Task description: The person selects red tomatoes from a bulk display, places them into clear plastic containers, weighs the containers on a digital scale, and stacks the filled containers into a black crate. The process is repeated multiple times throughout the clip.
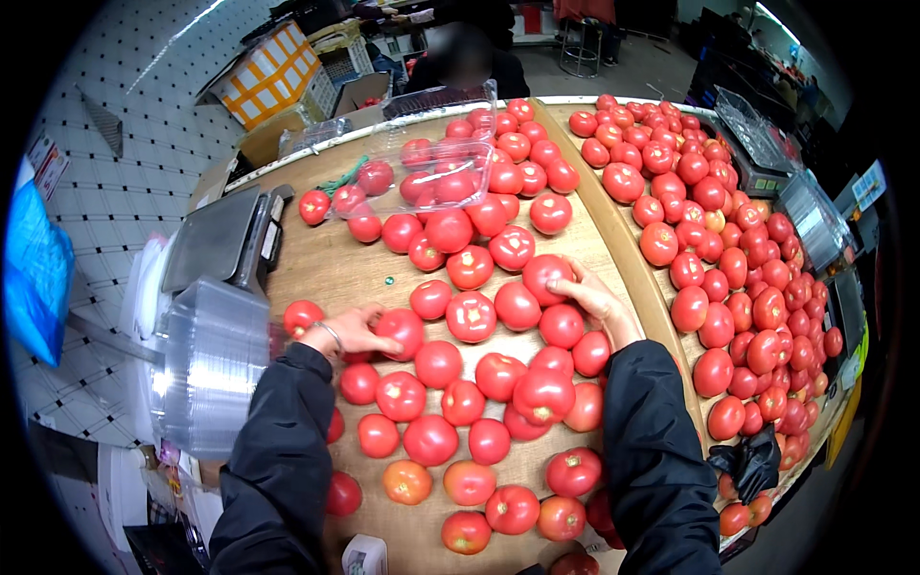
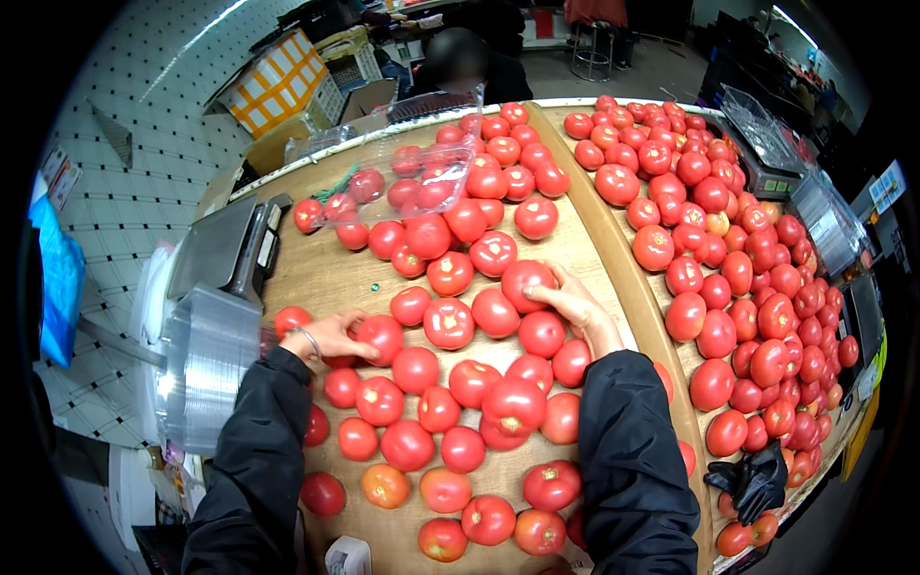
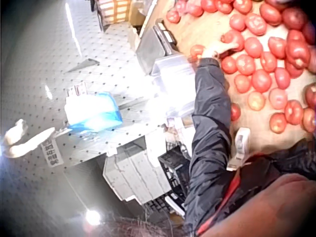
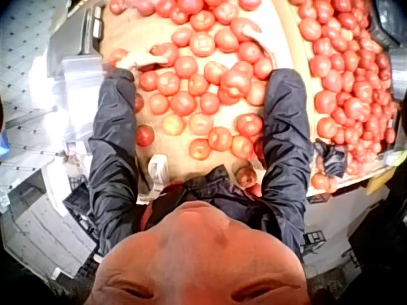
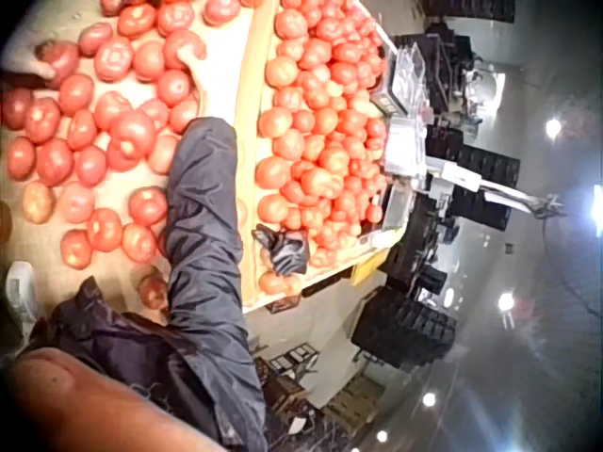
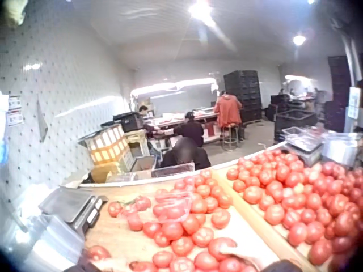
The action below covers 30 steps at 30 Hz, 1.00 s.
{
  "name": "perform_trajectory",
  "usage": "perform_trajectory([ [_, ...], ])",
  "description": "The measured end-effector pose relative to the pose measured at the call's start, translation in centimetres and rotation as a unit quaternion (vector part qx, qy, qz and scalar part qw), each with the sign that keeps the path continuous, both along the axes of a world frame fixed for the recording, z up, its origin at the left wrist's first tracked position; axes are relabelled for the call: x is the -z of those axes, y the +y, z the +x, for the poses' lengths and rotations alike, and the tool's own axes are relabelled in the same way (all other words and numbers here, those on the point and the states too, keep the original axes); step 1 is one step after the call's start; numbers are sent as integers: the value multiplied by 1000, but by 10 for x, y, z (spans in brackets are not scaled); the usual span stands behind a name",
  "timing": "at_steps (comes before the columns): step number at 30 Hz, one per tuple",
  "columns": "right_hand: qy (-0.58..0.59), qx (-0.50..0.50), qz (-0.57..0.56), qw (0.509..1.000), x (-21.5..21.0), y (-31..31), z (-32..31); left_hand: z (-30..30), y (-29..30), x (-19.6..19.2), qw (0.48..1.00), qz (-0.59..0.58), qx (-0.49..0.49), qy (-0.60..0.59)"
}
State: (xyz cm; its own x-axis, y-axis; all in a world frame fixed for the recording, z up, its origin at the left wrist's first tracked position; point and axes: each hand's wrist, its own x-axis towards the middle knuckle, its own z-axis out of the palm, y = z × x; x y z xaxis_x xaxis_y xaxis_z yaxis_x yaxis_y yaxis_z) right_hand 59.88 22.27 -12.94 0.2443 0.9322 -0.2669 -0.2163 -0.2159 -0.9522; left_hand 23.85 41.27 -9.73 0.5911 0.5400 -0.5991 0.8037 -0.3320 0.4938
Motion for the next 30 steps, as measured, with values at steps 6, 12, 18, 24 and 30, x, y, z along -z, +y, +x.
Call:
perform_trajectory([
  [6,-18,-60,-61,996,-25,-26,-38,-26,-84,0,999,-20,4,-30],
  [12,-98,-259,-107,955,-37,-39,-34,-69,-101,-28,982,-173,23,-77],
  [18,-155,52,-13,987,-38,38,-6,-55,13,-10,916,163,-250,-268],
  [24,-136,127,-8,982,-14,129,4,-72,94,39,896,346,-253,-114],
  [30,-18,170,-13,985,23,173,24,3,128,28,932,157,-268,-189],
])
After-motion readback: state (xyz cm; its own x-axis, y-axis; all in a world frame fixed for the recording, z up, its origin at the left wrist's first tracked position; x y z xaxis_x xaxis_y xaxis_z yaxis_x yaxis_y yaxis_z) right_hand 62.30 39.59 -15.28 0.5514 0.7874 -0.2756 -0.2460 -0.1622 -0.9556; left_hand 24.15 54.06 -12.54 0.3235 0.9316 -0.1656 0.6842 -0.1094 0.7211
